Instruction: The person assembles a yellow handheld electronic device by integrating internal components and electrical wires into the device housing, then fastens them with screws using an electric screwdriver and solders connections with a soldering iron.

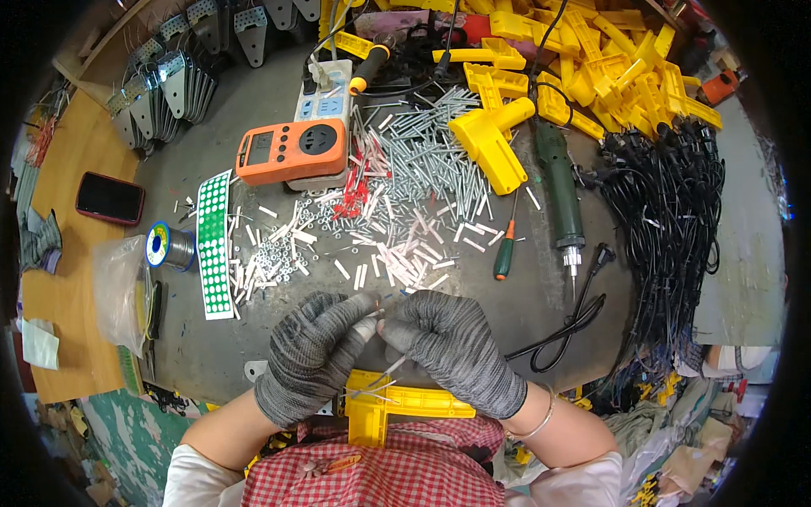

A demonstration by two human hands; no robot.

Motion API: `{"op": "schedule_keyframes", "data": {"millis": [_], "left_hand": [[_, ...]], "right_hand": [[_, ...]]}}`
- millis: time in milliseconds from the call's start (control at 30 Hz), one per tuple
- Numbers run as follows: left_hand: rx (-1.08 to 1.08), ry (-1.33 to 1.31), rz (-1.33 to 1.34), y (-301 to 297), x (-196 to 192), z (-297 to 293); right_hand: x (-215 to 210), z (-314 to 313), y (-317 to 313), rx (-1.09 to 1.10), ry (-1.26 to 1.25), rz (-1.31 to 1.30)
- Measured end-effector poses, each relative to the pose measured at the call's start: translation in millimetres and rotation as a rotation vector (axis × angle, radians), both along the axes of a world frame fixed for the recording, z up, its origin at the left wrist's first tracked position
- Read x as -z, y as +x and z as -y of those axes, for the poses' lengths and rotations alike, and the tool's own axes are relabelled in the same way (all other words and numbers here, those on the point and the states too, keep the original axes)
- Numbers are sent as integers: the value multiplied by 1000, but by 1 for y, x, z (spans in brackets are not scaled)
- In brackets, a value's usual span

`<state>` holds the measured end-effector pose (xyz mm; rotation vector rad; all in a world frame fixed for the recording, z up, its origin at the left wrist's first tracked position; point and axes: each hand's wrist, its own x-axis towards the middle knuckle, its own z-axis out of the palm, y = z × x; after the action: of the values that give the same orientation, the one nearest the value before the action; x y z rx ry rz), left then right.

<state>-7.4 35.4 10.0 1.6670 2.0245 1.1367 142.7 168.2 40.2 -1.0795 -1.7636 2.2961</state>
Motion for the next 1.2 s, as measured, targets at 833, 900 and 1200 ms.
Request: {"op": "schedule_keyframes", "data": {"millis": [833,900,1200], "left_hand": [[3,140,35,-6,-9,12],[4,117,15,-4,-11,12],[135,106,-13,-12,-13,9]], "right_hand": [[4,-4,11,-83,140,-66],[7,-5,12,-113,233,-53],[10,-6,13,-120,340,-139]]}}
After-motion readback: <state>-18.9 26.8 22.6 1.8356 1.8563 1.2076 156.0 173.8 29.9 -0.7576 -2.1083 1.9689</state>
